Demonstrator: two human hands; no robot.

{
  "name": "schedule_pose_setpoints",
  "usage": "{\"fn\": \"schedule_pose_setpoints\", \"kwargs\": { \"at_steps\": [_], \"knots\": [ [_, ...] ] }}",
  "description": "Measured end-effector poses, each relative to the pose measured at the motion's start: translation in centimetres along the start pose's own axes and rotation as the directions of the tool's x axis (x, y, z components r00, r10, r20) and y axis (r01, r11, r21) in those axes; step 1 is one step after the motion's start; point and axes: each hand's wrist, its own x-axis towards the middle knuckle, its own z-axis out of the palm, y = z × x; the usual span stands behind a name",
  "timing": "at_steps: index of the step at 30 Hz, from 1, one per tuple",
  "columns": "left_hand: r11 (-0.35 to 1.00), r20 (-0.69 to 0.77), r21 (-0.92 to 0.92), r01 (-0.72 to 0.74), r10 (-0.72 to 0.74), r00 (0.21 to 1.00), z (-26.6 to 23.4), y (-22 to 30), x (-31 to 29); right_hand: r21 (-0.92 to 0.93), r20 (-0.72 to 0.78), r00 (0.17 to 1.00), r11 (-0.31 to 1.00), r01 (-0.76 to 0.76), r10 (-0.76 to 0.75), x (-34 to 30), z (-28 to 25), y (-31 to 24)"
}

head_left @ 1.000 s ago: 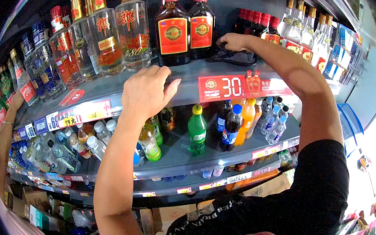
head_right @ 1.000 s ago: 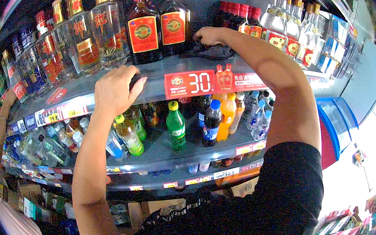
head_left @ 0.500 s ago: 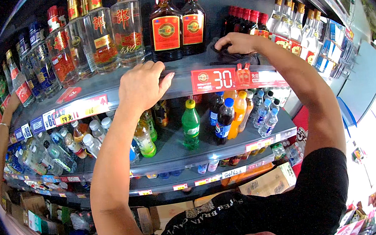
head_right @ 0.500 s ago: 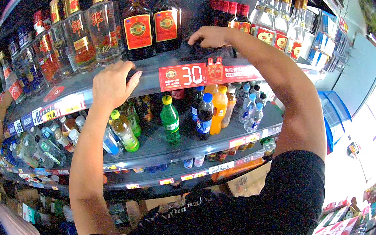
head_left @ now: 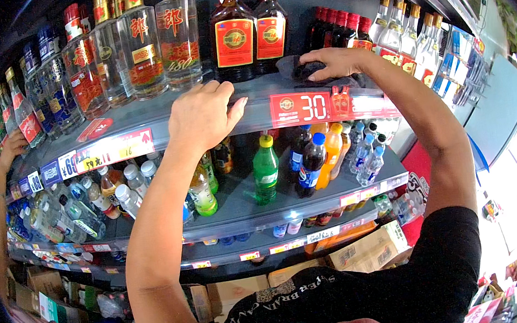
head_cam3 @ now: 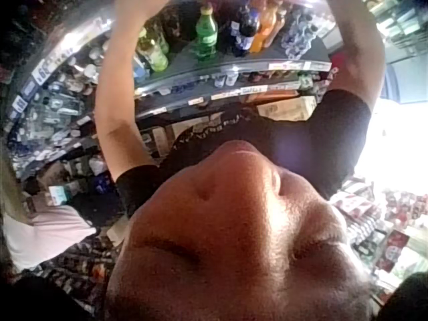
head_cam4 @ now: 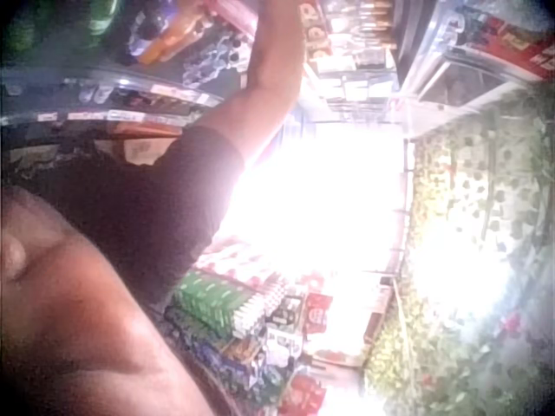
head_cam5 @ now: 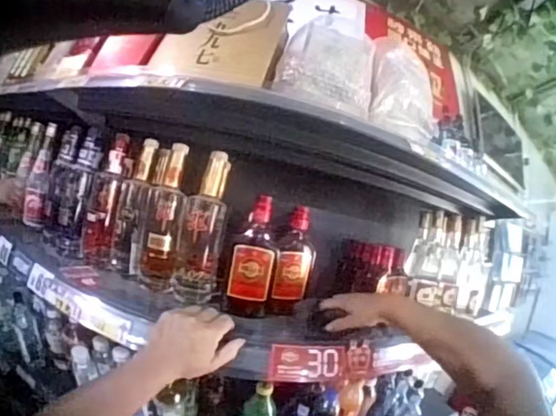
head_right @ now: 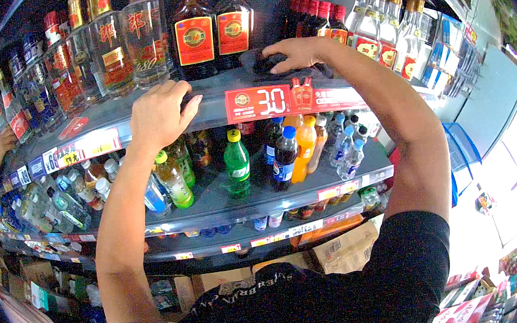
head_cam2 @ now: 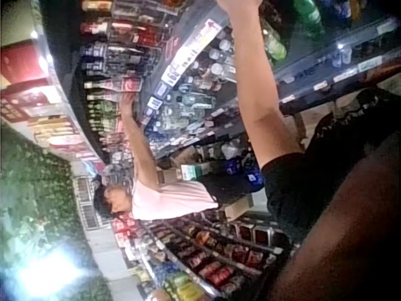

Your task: The person wipes a shelf with a cloth and organizes glass bottles by hand, moving them into rows on the shelf.

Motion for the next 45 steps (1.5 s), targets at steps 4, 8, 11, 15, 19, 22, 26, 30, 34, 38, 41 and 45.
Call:
{"fn": "schedule_pose_setpoints", "kwargs": {
  "at_steps": [4, 8, 11, 15, 19, 22, 26, 30, 34, 38, 41, 45],
  "knots": [
    [1.0, 0.008, 0.016, 0.005, -0.006, 1.0, 0.1, -0.1, 0.0, 0.127, 0.003, 0.986, 0.978, 0.165, -0.167, 0.7, -1.0, -2.5],
    [0.999, 0.033, 0.035, 0.027, -0.028, 0.999, -0.1, 0.3, 0.1, 0.279, 0.002, 0.966, 0.928, 0.247, -0.257, 1.4, -0.9, -3.7],
    [0.998, 0.042, 0.039, 0.041, -0.042, 0.998, -0.2, 0.5, 0.1, 0.248, 0.003, 0.953, 0.924, 0.292, -0.302, 2.3, -0.9, -4.6],
    [0.998, 0.031, 0.046, 0.04, -0.041, 0.999, 0.0, 0.3, 0.0, 0.295, -0.066, 0.915, 0.869, 0.398, -0.397, 4.0, -0.8, -6.3],
    [0.995, 0.064, 0.078, 0.056, -0.061, 0.996, -0.3, 0.8, 0.3, 0.171, -0.194, 0.87, 0.857, 0.485, -0.454, 5.3, -0.8, -7.1],
    [0.991, 0.073, 0.107, 0.077, -0.085, 0.994, -0.4, 0.9, 0.2, 0.037, -0.577, 0.629, 0.753, 0.657, -0.52, 4.2, -2.5, -7.4],
    [0.997, 0.056, 0.062, 0.047, -0.051, 0.997, 0.1, 1.2, 0.5, 0.084, -0.804, 0.566, 0.907, 0.412, -0.183, -1.9, -5.7, -0.6],
    [0.993, 0.122, 0.063, 0.098, -0.105, 0.987, -0.7, 1.5, 0.5, 0.158, -0.674, 0.737, 0.964, 0.215, -0.054, -9.9, -5.9, 5.7],
    [0.996, 0.071, 0.06, 0.062, -0.066, 0.995, -0.3, 1.5, 0.6, 0.219, -0.306, 0.933, 0.968, -0.122, 0.187, -16.4, -3.1, 10.9],
    [0.997, 0.045, 0.053, 0.053, -0.056, 0.997, -0.1, 1.2, 0.2, 0.116, -0.211, 0.957, 0.977, -0.178, 0.199, -16.9, 2.1, 14.0],
    [0.995, 0.051, 0.069, 0.069, -0.073, 0.996, -0.4, 1.6, 0.5, -0.005, -0.187, 0.973, 0.99, -0.139, 0.135, -15.4, 1.7, 11.7],
    [0.992, 0.111, 0.076, 0.103, -0.111, 0.988, -0.4, 1.4, 0.5, 0.032, -0.299, 0.949, 0.993, 0.111, -0.096, -9.5, 2.4, 8.2]
  ]
}}
